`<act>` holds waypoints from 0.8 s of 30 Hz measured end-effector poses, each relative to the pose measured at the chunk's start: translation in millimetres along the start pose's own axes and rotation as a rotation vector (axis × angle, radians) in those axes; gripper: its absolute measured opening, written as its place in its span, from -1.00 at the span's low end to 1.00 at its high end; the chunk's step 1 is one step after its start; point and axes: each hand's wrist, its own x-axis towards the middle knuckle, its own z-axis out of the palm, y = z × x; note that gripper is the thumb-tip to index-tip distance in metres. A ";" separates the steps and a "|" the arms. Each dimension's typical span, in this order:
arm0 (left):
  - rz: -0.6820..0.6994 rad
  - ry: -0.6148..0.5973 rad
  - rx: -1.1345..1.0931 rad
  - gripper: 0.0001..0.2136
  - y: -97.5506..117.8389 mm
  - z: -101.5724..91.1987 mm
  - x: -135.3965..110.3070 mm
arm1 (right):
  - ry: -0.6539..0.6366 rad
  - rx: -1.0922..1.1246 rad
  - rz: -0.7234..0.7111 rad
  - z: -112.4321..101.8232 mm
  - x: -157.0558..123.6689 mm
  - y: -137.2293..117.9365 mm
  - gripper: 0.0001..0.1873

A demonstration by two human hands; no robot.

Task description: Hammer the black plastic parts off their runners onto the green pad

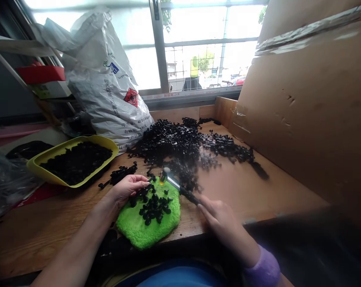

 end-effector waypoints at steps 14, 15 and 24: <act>0.023 -0.031 0.027 -0.79 -2.5 -0.7 6.7 | 0.061 -0.322 -0.123 -3.3 10.7 -25.4 -0.74; 0.019 -0.034 0.026 -0.79 -2.6 -0.9 6.9 | 0.028 -0.373 -0.120 -4.3 11.3 -26.1 -0.74; 0.024 -0.024 0.058 -0.80 -7.0 -1.7 10.4 | -0.001 -0.345 -0.078 0.5 16.4 -24.6 -0.70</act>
